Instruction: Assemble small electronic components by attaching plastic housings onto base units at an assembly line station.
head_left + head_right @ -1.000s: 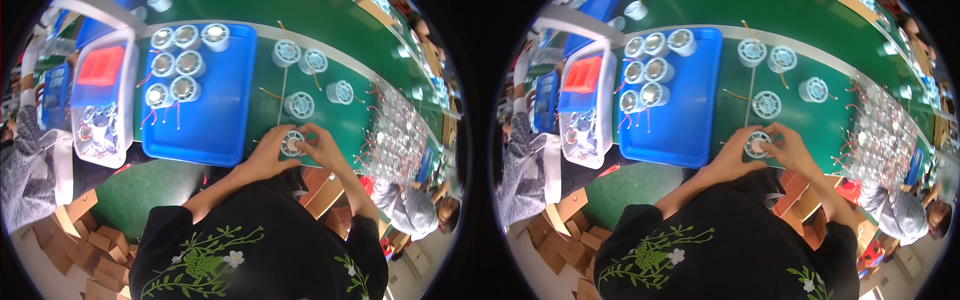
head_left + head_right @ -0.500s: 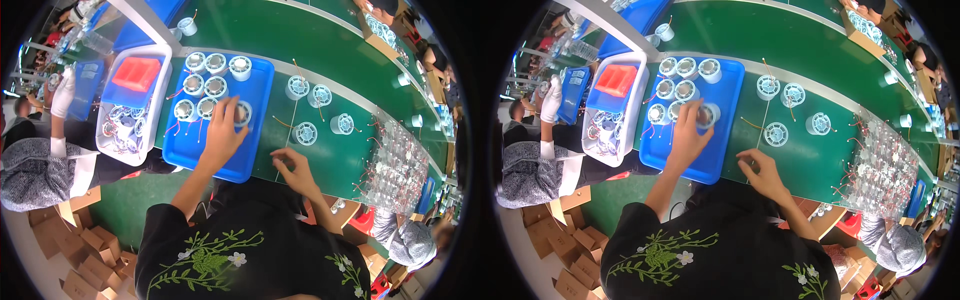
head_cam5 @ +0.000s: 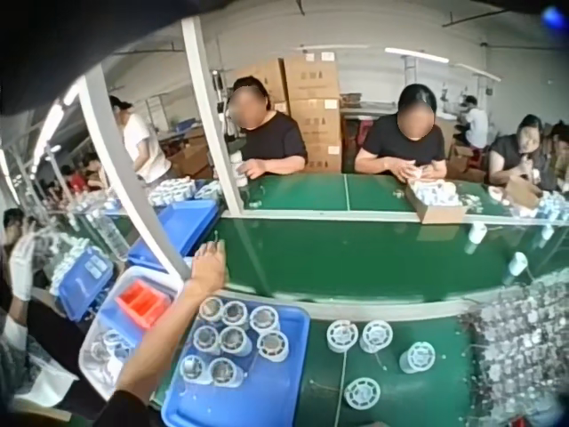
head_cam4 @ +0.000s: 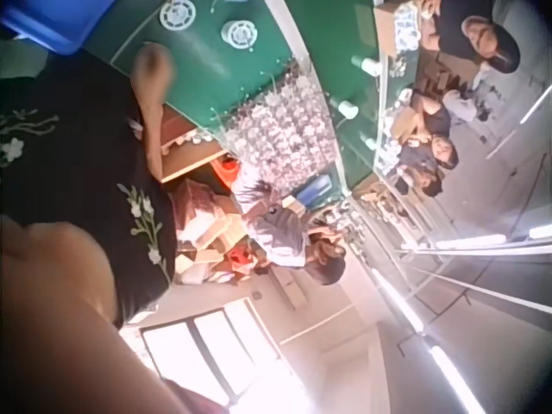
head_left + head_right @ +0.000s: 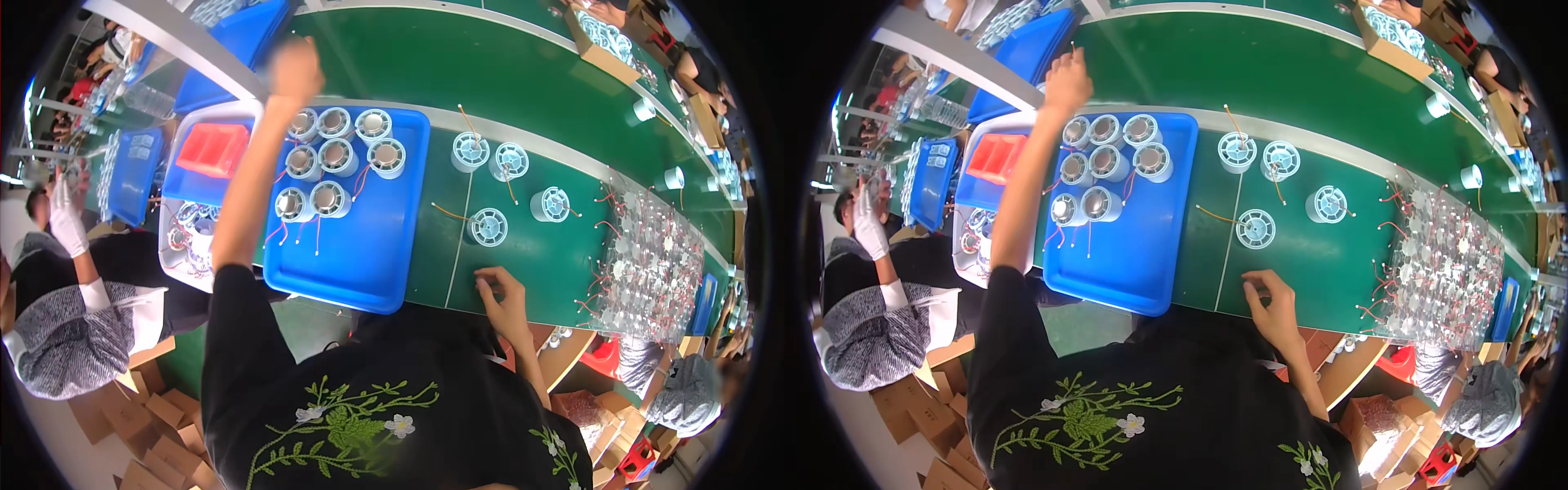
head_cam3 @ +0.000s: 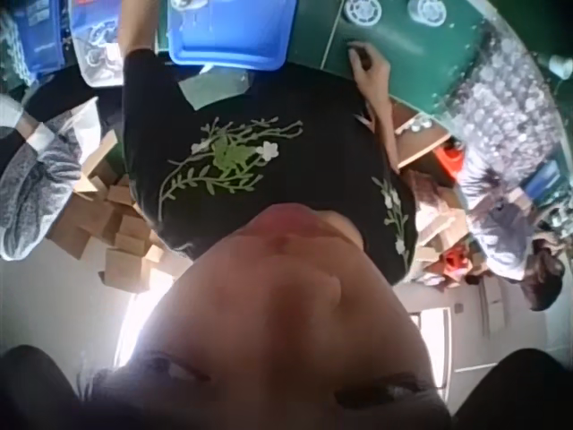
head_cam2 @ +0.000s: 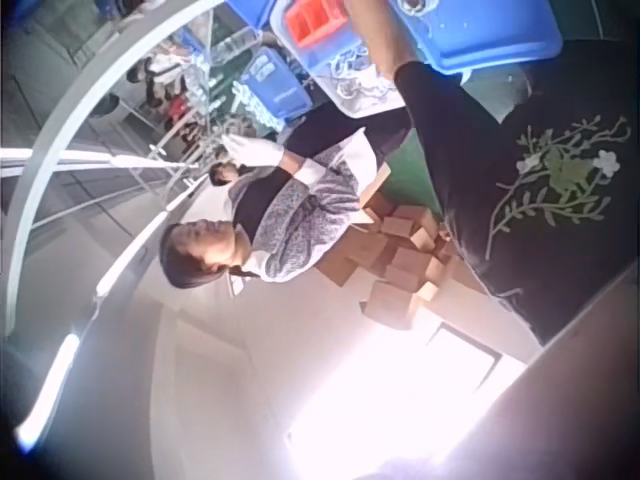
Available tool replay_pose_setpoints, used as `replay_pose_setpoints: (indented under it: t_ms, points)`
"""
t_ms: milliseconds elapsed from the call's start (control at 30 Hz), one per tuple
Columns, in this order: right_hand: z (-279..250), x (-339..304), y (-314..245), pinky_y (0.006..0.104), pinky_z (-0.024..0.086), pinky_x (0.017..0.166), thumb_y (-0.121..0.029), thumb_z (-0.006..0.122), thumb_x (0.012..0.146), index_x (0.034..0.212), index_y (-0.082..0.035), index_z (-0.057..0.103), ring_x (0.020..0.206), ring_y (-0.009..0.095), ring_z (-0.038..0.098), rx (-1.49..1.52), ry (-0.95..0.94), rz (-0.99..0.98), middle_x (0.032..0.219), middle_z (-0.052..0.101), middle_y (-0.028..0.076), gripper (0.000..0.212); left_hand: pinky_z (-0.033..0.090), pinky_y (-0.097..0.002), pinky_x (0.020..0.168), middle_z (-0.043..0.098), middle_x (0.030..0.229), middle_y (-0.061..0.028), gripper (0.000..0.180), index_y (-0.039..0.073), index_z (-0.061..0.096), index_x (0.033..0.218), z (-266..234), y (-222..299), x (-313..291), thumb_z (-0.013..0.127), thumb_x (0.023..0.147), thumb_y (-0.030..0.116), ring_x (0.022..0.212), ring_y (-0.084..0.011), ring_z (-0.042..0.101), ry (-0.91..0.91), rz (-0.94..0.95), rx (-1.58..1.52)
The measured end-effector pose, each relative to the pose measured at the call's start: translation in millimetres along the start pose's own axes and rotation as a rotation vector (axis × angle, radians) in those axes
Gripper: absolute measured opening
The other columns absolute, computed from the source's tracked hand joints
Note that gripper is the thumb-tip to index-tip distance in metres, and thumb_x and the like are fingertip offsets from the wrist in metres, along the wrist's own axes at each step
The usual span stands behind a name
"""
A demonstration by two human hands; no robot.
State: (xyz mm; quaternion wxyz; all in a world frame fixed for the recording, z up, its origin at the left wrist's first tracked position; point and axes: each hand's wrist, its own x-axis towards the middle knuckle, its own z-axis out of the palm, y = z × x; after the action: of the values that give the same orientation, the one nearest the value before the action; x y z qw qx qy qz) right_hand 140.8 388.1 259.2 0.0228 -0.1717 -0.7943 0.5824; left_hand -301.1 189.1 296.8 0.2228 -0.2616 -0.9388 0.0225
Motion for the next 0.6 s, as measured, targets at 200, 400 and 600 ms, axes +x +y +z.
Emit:
replay_pose_setpoints:
  t_ms: [200, 400, 600]
  points:
    - [-10.2, -13.9, 16.1, 0.0271, 0.051, 0.068, 0.000, 0.058, 0.087, 0.100, 0.003, 0.063, 0.077, 0.016, 0.065, -0.027, 0.183, 0.046, 0.087, 0.066, 0.011, 0.014, 0.047, -0.0511, 0.091, 0.053, 0.128, -0.0237, 0.074, -0.001, 0.040, 0.132, 72.3, -82.4, 73.5, 0.075, 0.069, 0.015, 0.120, -0.0399, 0.051, -0.759, -0.184, 0.278]
    - [-7.2, -24.7, 36.5, 0.0252, 0.051, 0.061, 0.001, 0.058, 0.088, 0.099, 0.003, 0.063, 0.070, 0.014, 0.064, 0.066, 0.329, 0.108, 0.081, 0.065, 0.010, 0.012, 0.046, -0.0560, 0.089, 0.055, 0.128, -0.0218, 0.092, 0.003, 0.023, 0.142, 95.3, -85.1, 72.5, 0.077, 0.069, 0.010, 0.121, -0.0425, 0.050, -0.796, -0.158, 0.233]
    - [-23.7, 0.9, 30.7, 0.0207, 0.045, 0.051, -0.001, 0.053, 0.092, 0.101, 0.004, 0.061, 0.062, 0.009, 0.059, 0.129, 0.215, 0.178, 0.080, 0.062, 0.007, 0.012, 0.049, -0.0536, 0.086, 0.059, 0.121, -0.0231, 0.103, 0.006, 0.016, 0.145, 139.4, -135.3, 67.2, 0.080, 0.065, 0.010, 0.114, -0.0420, 0.056, -0.635, -0.144, 0.300]
